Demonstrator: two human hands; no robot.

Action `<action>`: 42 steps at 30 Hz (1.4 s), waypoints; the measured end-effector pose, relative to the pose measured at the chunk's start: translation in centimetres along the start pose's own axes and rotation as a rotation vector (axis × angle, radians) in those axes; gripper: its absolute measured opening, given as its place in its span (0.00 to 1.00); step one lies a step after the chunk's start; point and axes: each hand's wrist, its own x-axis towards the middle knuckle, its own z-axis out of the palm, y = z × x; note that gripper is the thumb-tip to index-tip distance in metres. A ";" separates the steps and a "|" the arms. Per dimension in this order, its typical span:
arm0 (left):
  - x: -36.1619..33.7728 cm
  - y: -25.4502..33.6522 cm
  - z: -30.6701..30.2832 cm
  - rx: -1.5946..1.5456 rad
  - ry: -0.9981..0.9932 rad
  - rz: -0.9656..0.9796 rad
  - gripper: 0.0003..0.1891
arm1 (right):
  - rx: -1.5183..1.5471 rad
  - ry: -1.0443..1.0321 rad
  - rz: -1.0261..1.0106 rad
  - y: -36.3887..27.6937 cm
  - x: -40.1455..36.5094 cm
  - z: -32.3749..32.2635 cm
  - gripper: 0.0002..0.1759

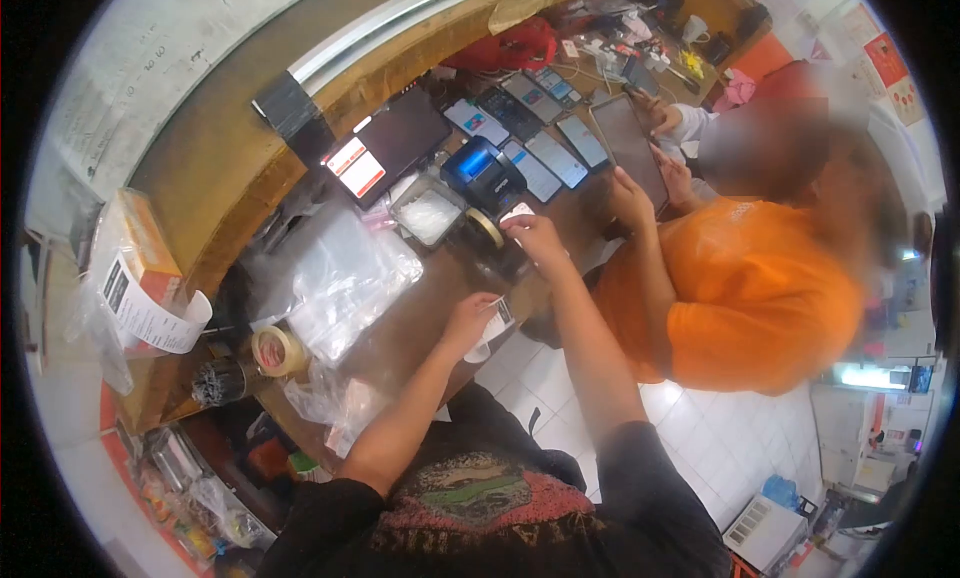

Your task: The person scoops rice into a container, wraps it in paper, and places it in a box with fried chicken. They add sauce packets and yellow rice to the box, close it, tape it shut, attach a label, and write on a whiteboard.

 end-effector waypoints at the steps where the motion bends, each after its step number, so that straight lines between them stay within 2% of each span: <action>1: 0.3 0.5 -0.6 0.020 0.010 0.031 0.12 | 0.006 -0.012 -0.023 0.2 0.0 0.0 0.14; 3: 0.4 2.0 -1.4 0.046 0.055 0.059 0.12 | 0.037 -0.036 -0.032 -0.7 -1.0 0.3 0.16; 6: 1.1 4.3 -2.5 0.260 0.185 0.187 0.12 | 0.077 0.013 -0.172 0.9 -0.5 1.0 0.18; 9: 2.6 4.5 -3.4 0.180 0.240 0.196 0.12 | 0.083 0.074 -0.129 -1.0 -1.5 1.3 0.21; 13: 3.1 5.5 -3.9 0.179 0.234 0.159 0.13 | 0.197 0.130 -0.129 -1.1 -1.6 1.9 0.20; 16: 3.1 5.2 -4.0 0.189 0.205 0.209 0.12 | 0.130 0.183 -0.143 -1.3 -2.1 2.6 0.19; 22: 2.4 5.0 -4.0 0.177 0.202 0.140 0.12 | 0.267 0.124 -0.047 -2.0 -2.7 2.8 0.17; 25: 1.8 4.8 -4.3 0.159 0.185 0.101 0.12 | 0.293 0.175 -0.145 -1.6 -2.2 3.3 0.17; 31: 1.1 4.0 -5.0 0.131 0.131 0.086 0.12 | 0.370 0.196 -0.156 -1.2 -2.2 3.8 0.19; 34: 2.0 1.6 -5.8 0.095 0.142 0.141 0.13 | 0.398 0.251 -0.198 -0.2 -2.0 4.3 0.20; 35: 2.1 1.2 -6.0 0.189 0.161 0.162 0.12 | 0.338 0.314 -0.230 -0.3 -2.1 4.6 0.17; 38: 1.9 -0.2 -6.7 0.450 0.193 0.249 0.11 | 0.075 0.329 -0.135 -0.8 -3.1 4.4 0.13; 39: 1.8 -0.7 -6.8 0.516 0.200 0.304 0.11 | 0.062 0.352 -0.148 -0.3 -2.9 4.4 0.10; 42: 1.1 -1.3 -6.4 0.710 0.189 0.390 0.10 | 0.090 0.341 -0.174 0.2 -2.8 4.5 0.10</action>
